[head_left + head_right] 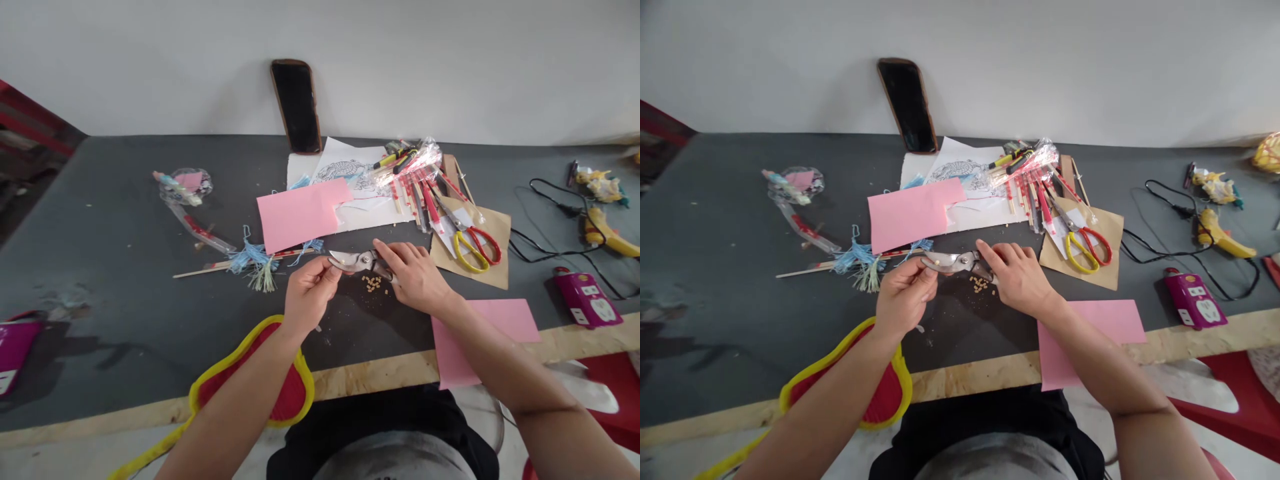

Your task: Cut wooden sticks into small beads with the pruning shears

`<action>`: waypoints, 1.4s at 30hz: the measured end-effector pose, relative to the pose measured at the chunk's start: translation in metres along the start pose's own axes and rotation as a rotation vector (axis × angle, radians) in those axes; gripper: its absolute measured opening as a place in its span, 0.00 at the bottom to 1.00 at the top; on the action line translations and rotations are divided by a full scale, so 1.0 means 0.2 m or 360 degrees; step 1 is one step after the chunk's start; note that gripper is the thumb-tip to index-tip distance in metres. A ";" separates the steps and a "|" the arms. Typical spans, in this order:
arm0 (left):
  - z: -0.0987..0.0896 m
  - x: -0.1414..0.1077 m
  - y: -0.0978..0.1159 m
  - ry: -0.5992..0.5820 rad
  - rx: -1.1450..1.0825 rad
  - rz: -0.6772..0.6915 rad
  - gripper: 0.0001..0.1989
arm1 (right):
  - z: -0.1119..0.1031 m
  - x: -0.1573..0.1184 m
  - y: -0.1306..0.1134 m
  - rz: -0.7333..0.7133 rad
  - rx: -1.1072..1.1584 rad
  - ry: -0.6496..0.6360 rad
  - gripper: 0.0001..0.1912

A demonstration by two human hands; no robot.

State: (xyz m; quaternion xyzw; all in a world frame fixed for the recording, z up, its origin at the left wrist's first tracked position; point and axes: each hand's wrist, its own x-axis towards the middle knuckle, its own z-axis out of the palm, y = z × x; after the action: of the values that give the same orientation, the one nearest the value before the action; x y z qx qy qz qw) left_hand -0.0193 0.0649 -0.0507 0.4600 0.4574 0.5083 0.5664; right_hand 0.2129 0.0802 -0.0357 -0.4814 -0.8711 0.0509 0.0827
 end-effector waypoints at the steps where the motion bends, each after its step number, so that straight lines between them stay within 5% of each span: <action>1: 0.00 0.00 0.01 -0.0028 -0.0026 -0.0016 0.15 | 0.00 0.00 0.00 -0.0006 0.0005 -0.0013 0.38; 15: 0.03 0.01 0.09 -0.0251 -0.0351 -0.0224 0.16 | 0.02 -0.01 0.03 -0.0087 0.0085 0.0040 0.34; 28: 0.00 0.01 0.04 -0.0138 -0.0028 -0.0041 0.13 | 0.01 -0.01 0.00 0.0050 0.0017 0.0019 0.34; 42: -0.02 -0.02 0.03 -0.0159 0.0208 0.0138 0.13 | -0.02 -0.02 0.02 -0.0102 0.0213 -0.0068 0.40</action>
State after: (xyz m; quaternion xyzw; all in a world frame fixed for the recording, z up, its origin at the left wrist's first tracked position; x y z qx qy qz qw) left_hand -0.0237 0.0617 -0.0455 0.5402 0.4404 0.4777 0.5348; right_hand 0.2202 0.0788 -0.0321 -0.4454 -0.8823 0.1165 0.0977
